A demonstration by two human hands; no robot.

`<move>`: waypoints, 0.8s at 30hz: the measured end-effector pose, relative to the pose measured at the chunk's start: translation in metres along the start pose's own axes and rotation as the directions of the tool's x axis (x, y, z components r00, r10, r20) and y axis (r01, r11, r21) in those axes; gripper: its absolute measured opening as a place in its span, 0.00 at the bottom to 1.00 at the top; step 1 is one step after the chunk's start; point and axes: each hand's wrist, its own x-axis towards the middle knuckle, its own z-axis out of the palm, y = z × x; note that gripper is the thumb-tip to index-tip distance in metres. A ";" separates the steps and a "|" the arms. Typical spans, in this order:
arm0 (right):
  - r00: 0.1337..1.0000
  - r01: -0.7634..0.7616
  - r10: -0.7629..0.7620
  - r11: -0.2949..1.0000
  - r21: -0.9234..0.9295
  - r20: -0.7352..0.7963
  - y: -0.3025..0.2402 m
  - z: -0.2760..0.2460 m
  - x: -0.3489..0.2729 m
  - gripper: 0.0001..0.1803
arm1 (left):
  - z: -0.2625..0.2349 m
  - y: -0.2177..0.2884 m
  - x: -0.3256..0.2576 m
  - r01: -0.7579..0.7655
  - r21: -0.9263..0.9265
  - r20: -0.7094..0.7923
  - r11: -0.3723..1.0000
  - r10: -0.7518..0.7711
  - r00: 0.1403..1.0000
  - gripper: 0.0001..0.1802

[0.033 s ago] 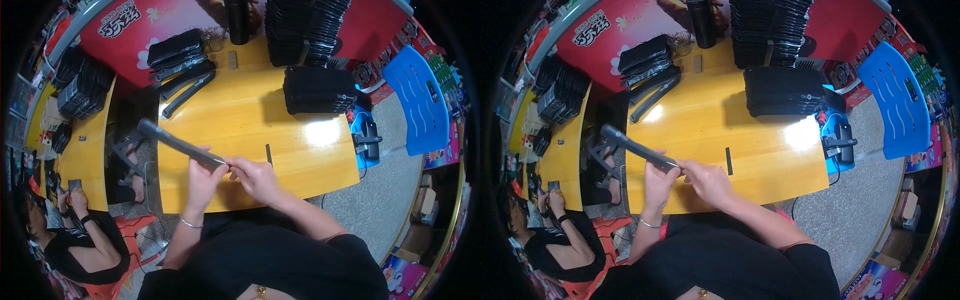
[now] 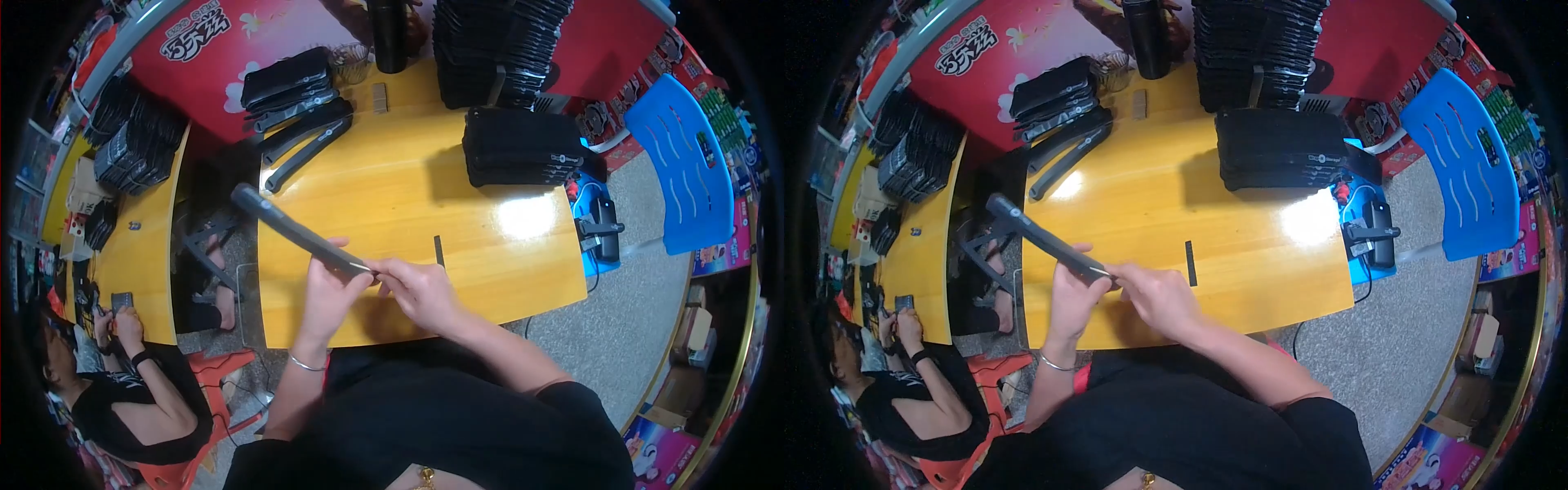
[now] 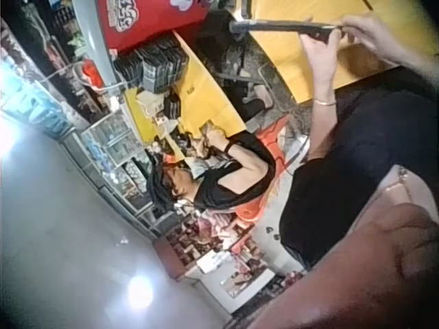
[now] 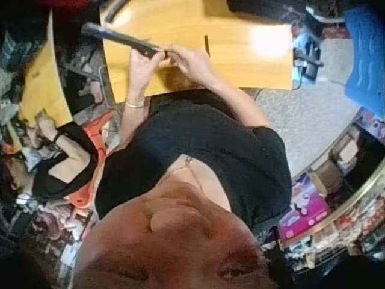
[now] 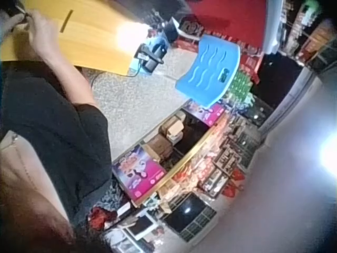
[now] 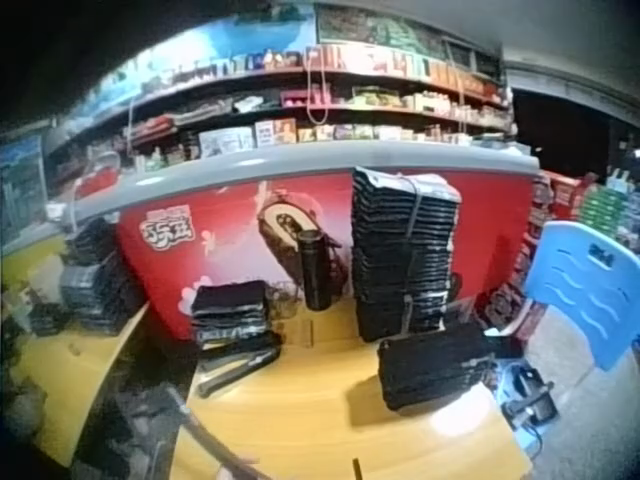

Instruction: Assembling metal hardware components onto leather straps.

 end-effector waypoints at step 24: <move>0.898 0.423 -0.376 0.880 -0.217 0.226 -0.045 -0.020 0.004 0.34 | -0.008 0.012 -0.047 0.335 -0.245 -0.029 0.910 -0.352 0.935 0.10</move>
